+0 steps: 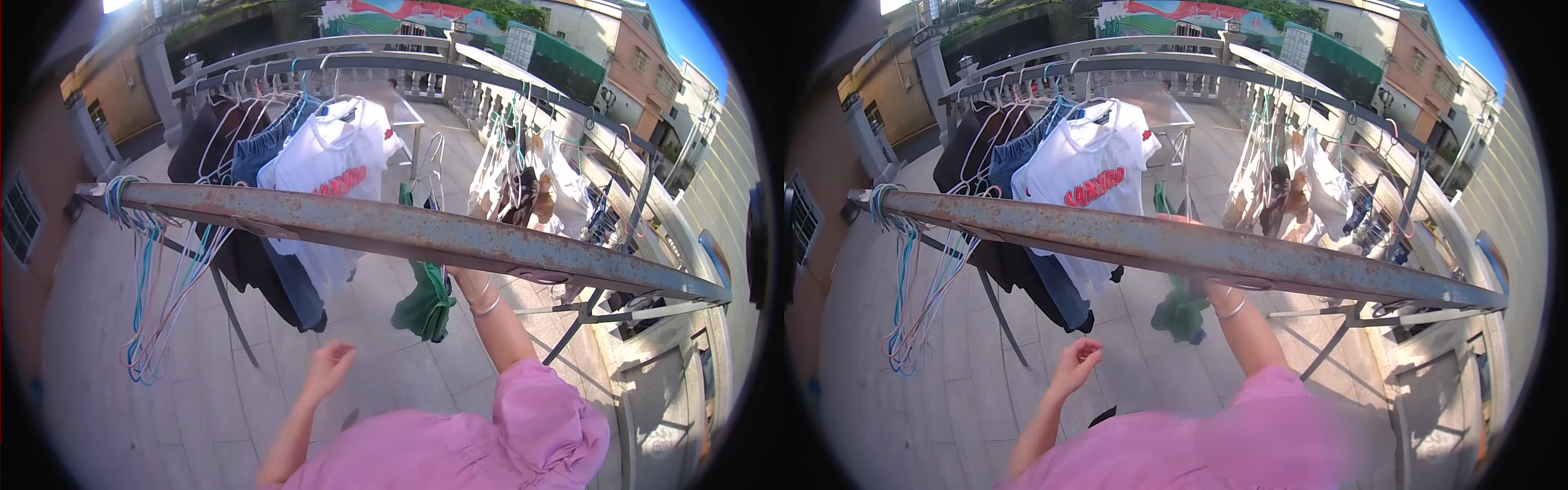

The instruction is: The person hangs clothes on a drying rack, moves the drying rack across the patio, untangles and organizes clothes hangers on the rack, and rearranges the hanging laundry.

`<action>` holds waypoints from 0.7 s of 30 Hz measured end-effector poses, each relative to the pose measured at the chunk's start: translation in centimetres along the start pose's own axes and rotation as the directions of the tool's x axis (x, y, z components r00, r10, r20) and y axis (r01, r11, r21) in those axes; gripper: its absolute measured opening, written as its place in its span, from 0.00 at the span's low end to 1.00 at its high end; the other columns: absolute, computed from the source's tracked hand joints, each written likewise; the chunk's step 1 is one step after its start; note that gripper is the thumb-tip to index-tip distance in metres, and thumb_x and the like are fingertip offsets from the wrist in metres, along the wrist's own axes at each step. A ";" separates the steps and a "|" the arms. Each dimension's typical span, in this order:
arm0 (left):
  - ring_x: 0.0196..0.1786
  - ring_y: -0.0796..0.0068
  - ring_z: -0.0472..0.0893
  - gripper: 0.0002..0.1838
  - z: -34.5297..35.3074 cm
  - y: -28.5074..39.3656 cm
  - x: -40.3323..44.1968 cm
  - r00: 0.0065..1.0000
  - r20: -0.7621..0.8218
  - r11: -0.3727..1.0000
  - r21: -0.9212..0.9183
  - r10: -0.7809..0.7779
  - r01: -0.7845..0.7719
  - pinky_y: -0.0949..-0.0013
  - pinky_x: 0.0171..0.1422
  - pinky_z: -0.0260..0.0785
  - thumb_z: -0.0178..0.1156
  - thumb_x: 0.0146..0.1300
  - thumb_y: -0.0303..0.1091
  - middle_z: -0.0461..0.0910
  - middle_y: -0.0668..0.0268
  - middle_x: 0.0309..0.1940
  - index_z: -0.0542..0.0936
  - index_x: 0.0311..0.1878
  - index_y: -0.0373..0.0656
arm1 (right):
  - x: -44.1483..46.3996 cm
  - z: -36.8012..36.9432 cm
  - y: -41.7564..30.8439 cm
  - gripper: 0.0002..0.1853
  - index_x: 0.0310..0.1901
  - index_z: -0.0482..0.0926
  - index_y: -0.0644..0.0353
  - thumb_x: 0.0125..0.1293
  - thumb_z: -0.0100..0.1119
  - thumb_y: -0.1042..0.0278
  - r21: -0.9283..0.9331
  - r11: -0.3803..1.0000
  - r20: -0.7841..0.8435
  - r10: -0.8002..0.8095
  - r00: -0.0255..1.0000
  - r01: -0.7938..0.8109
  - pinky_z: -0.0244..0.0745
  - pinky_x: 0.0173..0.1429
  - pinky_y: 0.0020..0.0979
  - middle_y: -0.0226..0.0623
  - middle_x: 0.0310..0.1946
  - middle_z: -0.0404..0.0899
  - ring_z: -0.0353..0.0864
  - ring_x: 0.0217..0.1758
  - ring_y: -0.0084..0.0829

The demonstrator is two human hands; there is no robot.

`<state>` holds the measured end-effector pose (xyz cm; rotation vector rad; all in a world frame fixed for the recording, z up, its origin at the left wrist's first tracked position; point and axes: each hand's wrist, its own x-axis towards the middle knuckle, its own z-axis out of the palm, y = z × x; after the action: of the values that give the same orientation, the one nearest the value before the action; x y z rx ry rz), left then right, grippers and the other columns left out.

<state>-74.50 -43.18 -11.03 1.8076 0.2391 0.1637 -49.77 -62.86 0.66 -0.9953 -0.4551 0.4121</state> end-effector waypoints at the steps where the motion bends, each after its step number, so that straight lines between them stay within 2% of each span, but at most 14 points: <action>1: 0.33 0.85 0.75 0.08 0.7 3.5 1.7 0.996 -0.003 0.996 0.011 0.086 -0.086 0.79 0.37 0.68 0.59 0.60 0.28 0.77 0.72 0.30 0.78 0.42 0.38 | 0.3 -2.3 2.7 0.15 0.51 0.72 0.70 0.69 0.47 0.68 -0.125 0.989 0.067 -0.074 0.995 0.082 0.78 0.35 0.25 0.35 0.30 0.77 0.77 0.28 0.24; 2: 0.36 0.86 0.75 0.09 1.5 5.9 3.5 0.982 -0.023 0.982 0.021 0.188 -0.188 0.79 0.38 0.68 0.58 0.60 0.28 0.77 0.71 0.31 0.78 0.44 0.38 | 0.0 -3.6 4.2 0.15 0.51 0.71 0.70 0.69 0.46 0.68 -0.244 0.955 0.139 -0.139 0.980 0.170 0.78 0.35 0.26 0.35 0.30 0.77 0.77 0.28 0.24; 3: 0.38 0.85 0.75 0.10 2.5 8.1 5.2 0.950 -0.073 0.953 -0.008 0.302 -0.303 0.78 0.37 0.69 0.58 0.61 0.28 0.77 0.71 0.32 0.78 0.45 0.38 | -2.0 -1.4 2.6 0.15 0.52 0.71 0.70 0.70 0.44 0.70 -0.138 0.990 0.110 -0.018 0.994 0.033 0.78 0.34 0.25 0.35 0.30 0.77 0.77 0.27 0.24; 5: 0.42 0.76 0.79 0.14 4.1 12.8 7.4 0.944 -0.116 0.940 -0.118 0.308 -0.321 0.72 0.44 0.71 0.59 0.60 0.31 0.79 0.63 0.38 0.77 0.48 0.38 | -5.0 2.3 -0.6 0.15 0.53 0.71 0.71 0.70 0.44 0.70 -0.010 0.986 0.102 0.165 0.981 -0.164 0.77 0.32 0.24 0.35 0.29 0.76 0.76 0.26 0.22; 8: 0.40 0.73 0.78 0.13 6.5 13.6 9.0 0.902 -0.102 0.891 -0.142 0.420 -0.431 0.71 0.44 0.70 0.61 0.58 0.31 0.78 0.63 0.38 0.77 0.45 0.38 | -8.7 3.3 -1.3 0.16 0.51 0.71 0.73 0.68 0.46 0.69 -0.047 0.986 0.132 0.166 0.977 -0.161 0.74 0.34 0.25 0.33 0.29 0.76 0.74 0.27 0.20; 11: 0.39 0.70 0.78 0.12 5.1 13.9 6.3 0.910 -0.141 0.920 0.112 0.390 -0.377 0.69 0.43 0.70 0.63 0.53 0.29 0.76 0.61 0.37 0.77 0.41 0.38 | -11.9 3.1 -2.7 0.17 0.52 0.71 0.73 0.68 0.45 0.69 -0.151 0.957 0.170 0.270 0.948 -0.246 0.73 0.34 0.25 0.33 0.29 0.76 0.74 0.26 0.20; 12: 0.41 0.66 0.77 0.15 4.1 13.5 5.8 0.817 -0.238 0.836 0.323 0.525 -0.443 0.68 0.45 0.69 0.65 0.48 0.28 0.75 0.60 0.38 0.75 0.40 0.39 | -13.0 3.2 -3.0 0.17 0.53 0.71 0.73 0.68 0.45 0.70 -0.216 0.937 0.202 0.319 0.926 -0.275 0.73 0.33 0.23 0.33 0.28 0.76 0.74 0.26 0.19; 13: 0.45 0.65 0.75 0.20 2.6 12.7 6.2 0.716 -0.210 0.693 0.531 0.666 -0.488 0.66 0.47 0.68 0.66 0.46 0.29 0.75 0.60 0.41 0.74 0.45 0.40 | -14.1 3.5 -3.3 0.16 0.53 0.71 0.73 0.69 0.45 0.71 -0.281 0.911 0.229 0.370 0.900 -0.303 0.74 0.32 0.22 0.33 0.28 0.76 0.74 0.25 0.18; 15: 0.50 0.64 0.73 0.27 0.7 12.1 6.3 0.654 -0.035 0.538 0.601 0.756 -0.591 0.65 0.50 0.67 0.68 0.44 0.30 0.74 0.61 0.45 0.72 0.50 0.41 | -15.5 4.1 -3.2 0.16 0.53 0.71 0.72 0.69 0.45 0.71 -0.394 0.855 0.283 0.461 0.841 -0.337 0.73 0.32 0.20 0.32 0.27 0.76 0.74 0.25 0.17; 17: 0.45 0.70 0.76 0.21 -0.5 11.3 6.0 0.680 0.209 0.567 0.414 0.702 -0.712 0.69 0.45 0.69 0.69 0.44 0.30 0.76 0.62 0.40 0.74 0.43 0.40 | -16.7 4.7 -2.7 0.16 0.53 0.72 0.71 0.70 0.45 0.71 -0.487 0.802 0.339 0.538 0.771 -0.345 0.73 0.32 0.20 0.31 0.26 0.76 0.74 0.25 0.17; 18: 0.42 0.73 0.78 0.18 -0.9 11.3 5.6 0.663 0.329 0.587 0.309 0.673 -0.749 0.72 0.43 0.70 0.70 0.44 0.29 0.78 0.63 0.38 0.76 0.39 0.39 | -17.0 5.0 -2.8 0.15 0.54 0.72 0.69 0.70 0.44 0.71 -0.574 0.749 0.349 0.588 0.730 -0.330 0.71 0.33 0.19 0.30 0.26 0.76 0.74 0.25 0.16; 19: 0.38 0.75 0.78 0.15 -1.5 11.3 5.0 0.738 0.474 0.713 0.279 0.480 -0.643 0.73 0.39 0.70 0.70 0.45 0.30 0.78 0.64 0.34 0.76 0.36 0.39 | -17.0 4.8 -2.5 0.15 0.54 0.73 0.69 0.70 0.44 0.70 -0.632 0.710 0.367 0.628 0.686 -0.312 0.71 0.33 0.19 0.30 0.26 0.76 0.74 0.25 0.16; 20: 0.35 0.77 0.79 0.13 -2.2 11.6 4.2 0.750 0.606 0.816 0.274 0.264 -0.509 0.75 0.36 0.69 0.70 0.47 0.31 0.78 0.66 0.30 0.77 0.33 0.39 | -17.0 4.3 -2.2 0.15 0.54 0.73 0.68 0.70 0.44 0.70 -0.686 0.667 0.381 0.670 0.637 -0.290 0.71 0.34 0.18 0.29 0.26 0.76 0.73 0.26 0.15; 21: 0.31 0.80 0.80 0.12 -2.6 11.5 3.5 0.699 0.714 0.887 0.294 0.043 -0.355 0.76 0.33 0.69 0.70 0.49 0.33 0.78 0.67 0.26 0.77 0.30 0.38 | -17.0 3.9 -1.8 0.15 0.54 0.73 0.68 0.70 0.44 0.70 -0.738 0.621 0.391 0.712 0.583 -0.264 0.70 0.34 0.18 0.29 0.27 0.76 0.73 0.26 0.15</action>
<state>-70.86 -42.59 0.71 2.1828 -0.5165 -0.4564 -65.83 -70.00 1.08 -1.6438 -0.9916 1.2646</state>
